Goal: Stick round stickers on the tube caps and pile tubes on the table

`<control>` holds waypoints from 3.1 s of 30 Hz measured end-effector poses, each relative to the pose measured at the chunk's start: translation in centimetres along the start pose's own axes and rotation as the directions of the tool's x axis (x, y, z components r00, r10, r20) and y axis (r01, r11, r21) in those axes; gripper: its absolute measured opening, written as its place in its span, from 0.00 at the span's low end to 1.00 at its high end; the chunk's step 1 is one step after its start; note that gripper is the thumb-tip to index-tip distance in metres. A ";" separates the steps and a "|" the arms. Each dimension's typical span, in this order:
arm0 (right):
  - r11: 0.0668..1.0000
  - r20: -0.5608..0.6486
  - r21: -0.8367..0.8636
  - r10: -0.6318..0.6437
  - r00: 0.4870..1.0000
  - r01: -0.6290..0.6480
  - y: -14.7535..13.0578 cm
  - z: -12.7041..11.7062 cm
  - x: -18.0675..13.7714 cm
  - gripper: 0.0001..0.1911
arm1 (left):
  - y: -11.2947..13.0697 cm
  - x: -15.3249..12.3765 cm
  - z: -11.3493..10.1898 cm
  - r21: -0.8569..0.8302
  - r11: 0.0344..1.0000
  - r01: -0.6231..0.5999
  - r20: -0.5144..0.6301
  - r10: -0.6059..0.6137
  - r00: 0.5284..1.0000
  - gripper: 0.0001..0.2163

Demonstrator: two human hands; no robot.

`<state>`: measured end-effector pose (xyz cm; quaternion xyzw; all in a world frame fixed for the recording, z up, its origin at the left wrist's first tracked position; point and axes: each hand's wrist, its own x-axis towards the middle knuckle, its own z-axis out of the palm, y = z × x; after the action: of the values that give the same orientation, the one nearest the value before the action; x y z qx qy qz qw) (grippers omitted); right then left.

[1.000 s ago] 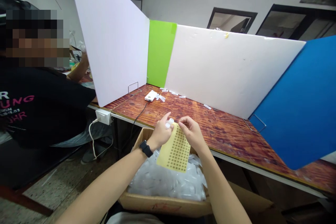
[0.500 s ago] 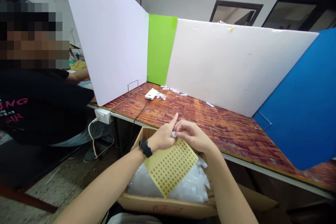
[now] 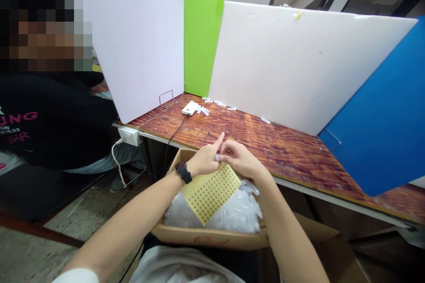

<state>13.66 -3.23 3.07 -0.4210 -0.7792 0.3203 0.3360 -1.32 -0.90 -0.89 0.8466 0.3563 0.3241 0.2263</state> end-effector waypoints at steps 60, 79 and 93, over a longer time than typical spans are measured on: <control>0.466 0.371 -0.848 0.179 0.911 0.254 6.1 3.9 -9.3 0.29 | -4.0 2.3 0.3 -0.301 0.917 0.264 -0.425 -0.376 0.823 0.11; 0.965 0.243 0.071 0.228 0.943 -0.252 3.7 -1.2 -9.2 0.09 | -4.1 1.8 -0.1 -0.390 0.877 0.281 -0.442 -0.446 0.778 0.10; 0.867 -0.272 0.488 0.264 0.925 -0.103 2.5 1.7 -6.7 0.10 | 4.4 -0.7 1.4 -0.473 0.825 0.308 0.086 -0.305 0.949 0.28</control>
<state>16.19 -8.34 -1.54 -0.4487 -0.5678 0.4534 0.5203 1.32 -4.51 0.61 0.6966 0.3948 0.3589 0.4797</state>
